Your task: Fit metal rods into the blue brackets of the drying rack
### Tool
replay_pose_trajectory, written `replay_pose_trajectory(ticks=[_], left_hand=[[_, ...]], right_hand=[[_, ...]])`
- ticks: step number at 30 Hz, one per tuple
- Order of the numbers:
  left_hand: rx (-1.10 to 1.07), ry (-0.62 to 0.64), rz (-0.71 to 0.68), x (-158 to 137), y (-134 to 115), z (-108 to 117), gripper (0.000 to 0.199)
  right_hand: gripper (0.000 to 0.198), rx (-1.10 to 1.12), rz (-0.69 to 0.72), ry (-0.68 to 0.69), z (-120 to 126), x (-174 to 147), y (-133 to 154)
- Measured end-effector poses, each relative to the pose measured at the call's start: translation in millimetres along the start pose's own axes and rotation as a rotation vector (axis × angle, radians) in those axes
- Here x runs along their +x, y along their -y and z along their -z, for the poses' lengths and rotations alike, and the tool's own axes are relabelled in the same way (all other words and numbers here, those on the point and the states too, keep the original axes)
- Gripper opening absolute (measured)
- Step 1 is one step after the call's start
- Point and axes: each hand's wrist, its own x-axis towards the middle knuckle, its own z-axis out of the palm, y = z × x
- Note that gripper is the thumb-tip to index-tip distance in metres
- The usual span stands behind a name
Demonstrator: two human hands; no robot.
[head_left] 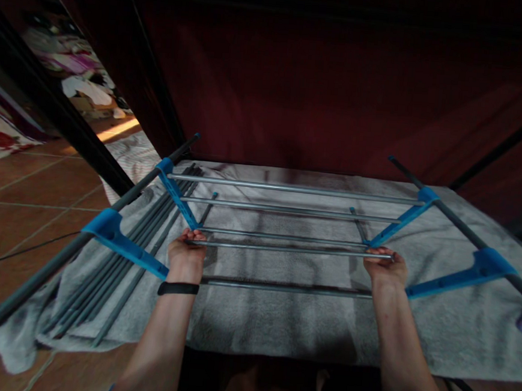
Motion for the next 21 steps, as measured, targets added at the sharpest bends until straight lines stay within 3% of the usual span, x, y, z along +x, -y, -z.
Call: replay_pose_trajectory(ticks=[3,13,21], left_hand=[[-0.012,0.015,0.002,0.3,-0.2,1.1,0.021],[-0.021,0.027,0.02,-1.7,0.2,4.4,0.019],[-0.013,-0.028,0.031,-4.3,-0.5,1.0,0.021]], right_hand=[[0.024,0.035,-0.026,-0.171,-5.6,-6.1,-0.2],[0.027,0.128,-0.052,-0.172,-4.9,-10.4,-0.9],[0.013,0.042,-0.021,-0.138,-1.1,-3.8,0.3]])
